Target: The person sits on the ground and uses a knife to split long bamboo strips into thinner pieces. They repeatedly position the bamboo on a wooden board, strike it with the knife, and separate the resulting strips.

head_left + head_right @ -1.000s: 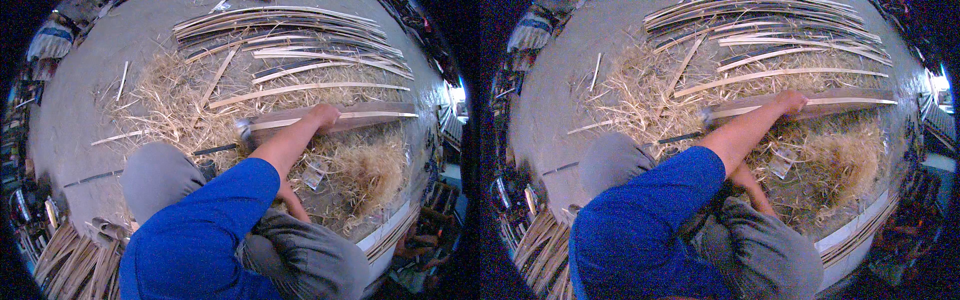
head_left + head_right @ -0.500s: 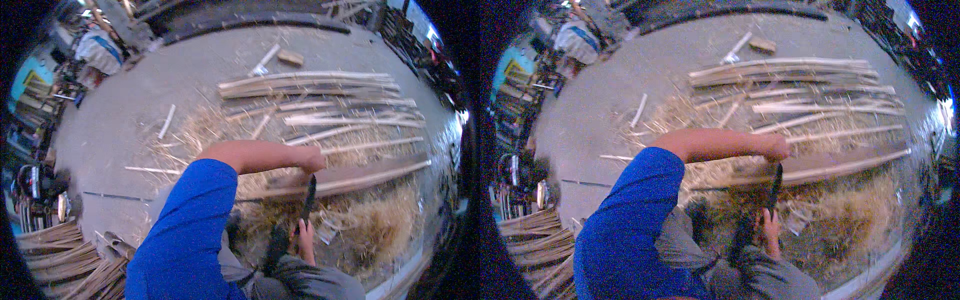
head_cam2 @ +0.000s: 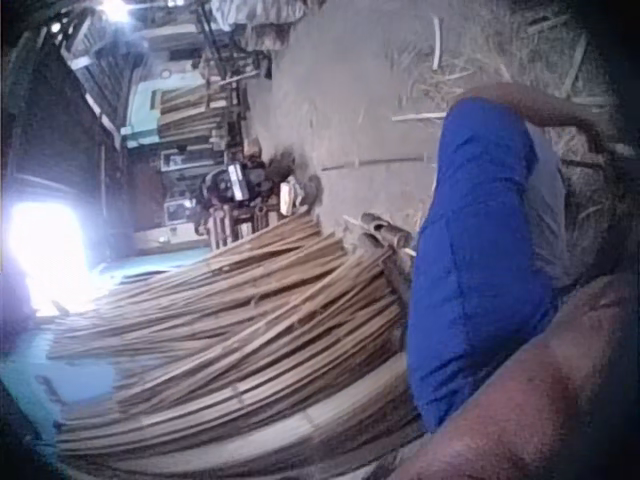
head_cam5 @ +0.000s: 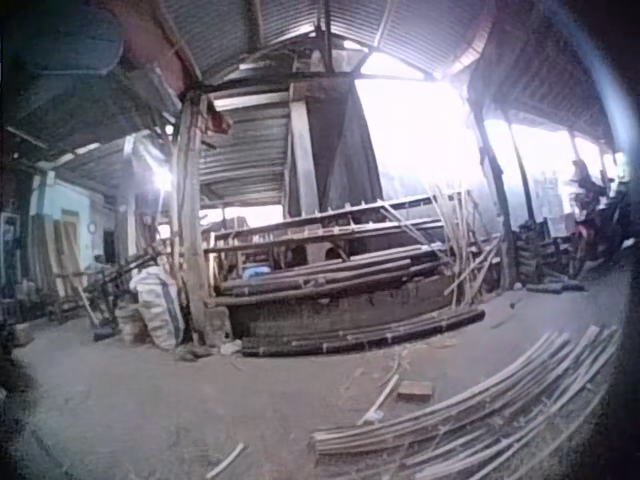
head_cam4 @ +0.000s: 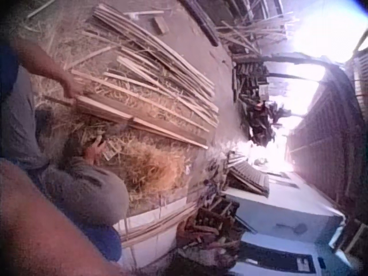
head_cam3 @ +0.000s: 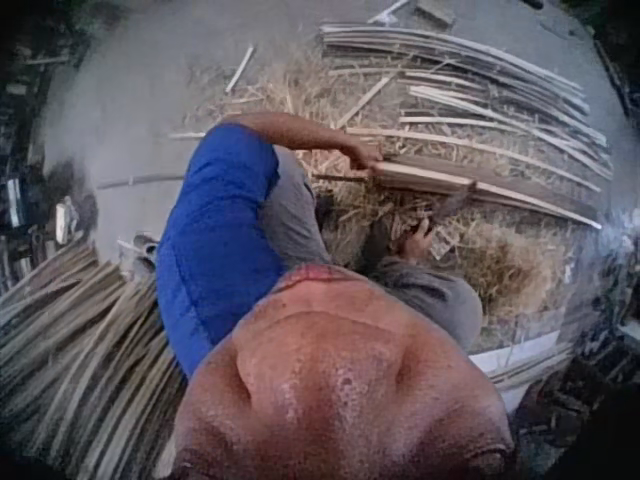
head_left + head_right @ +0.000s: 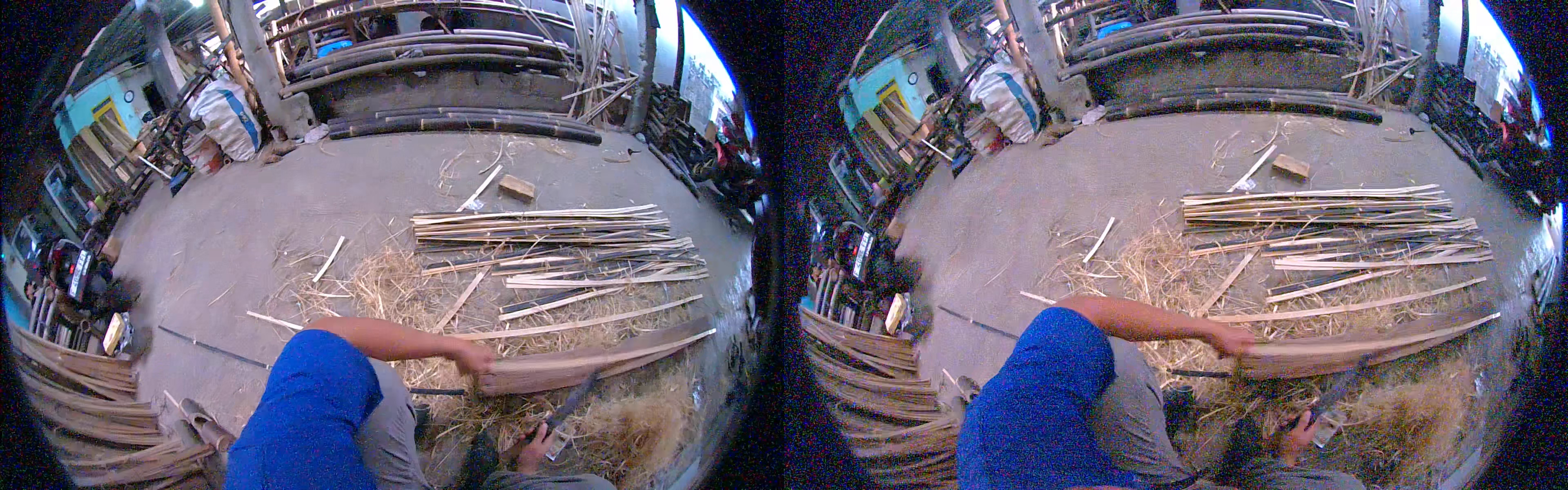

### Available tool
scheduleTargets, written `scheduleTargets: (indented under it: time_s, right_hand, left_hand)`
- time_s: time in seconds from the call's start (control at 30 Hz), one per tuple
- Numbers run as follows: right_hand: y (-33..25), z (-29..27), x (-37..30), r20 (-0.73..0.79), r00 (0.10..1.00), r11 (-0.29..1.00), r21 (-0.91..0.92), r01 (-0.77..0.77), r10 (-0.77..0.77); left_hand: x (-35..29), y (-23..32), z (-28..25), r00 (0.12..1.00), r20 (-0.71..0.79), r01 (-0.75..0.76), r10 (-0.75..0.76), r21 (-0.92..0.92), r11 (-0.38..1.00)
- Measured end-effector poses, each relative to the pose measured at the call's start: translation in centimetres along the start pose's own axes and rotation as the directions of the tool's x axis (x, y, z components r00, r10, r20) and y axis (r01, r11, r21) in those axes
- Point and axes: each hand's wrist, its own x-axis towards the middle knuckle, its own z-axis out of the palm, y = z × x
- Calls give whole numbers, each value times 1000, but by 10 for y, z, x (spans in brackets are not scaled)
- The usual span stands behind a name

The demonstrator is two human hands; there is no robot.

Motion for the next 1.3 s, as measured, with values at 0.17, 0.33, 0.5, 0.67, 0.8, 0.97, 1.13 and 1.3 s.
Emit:
scheduleTargets:
  time_s: [0.17,0.33,0.5,0.67,0.8,0.97,1.13,1.3]
  right_hand:
    - [-31,-36,28,-271,958,995,-21,93,-95]
    - [-84,-75,33,-112,895,778,-548,306,-431]
    - [-154,-82,39,195,940,605,-724,330,-280]
    - [-136,-67,25,278,942,518,-787,335,-187]
    - [-141,1,-21,618,784,540,-679,498,55]
    - [-133,-39,52,351,936,527,-798,293,12]
    - [-115,-27,27,692,707,551,-536,639,-146]
    - [-120,-72,85,275,954,573,-766,291,-117]
  left_hand:
    - [31,121,-139,963,-29,187,-267,-642,743]
    - [10,84,-68,834,272,526,-480,-655,543]
    - [-26,39,15,728,292,578,-621,-747,327]
    - [-6,42,29,746,260,564,-613,-736,375]
    - [-18,43,26,773,205,513,-600,-759,401]
    - [-62,32,30,764,332,587,-553,-713,383]
    - [-28,46,30,775,283,588,-565,-653,478]
    - [-72,44,29,776,179,583,-605,-570,579]
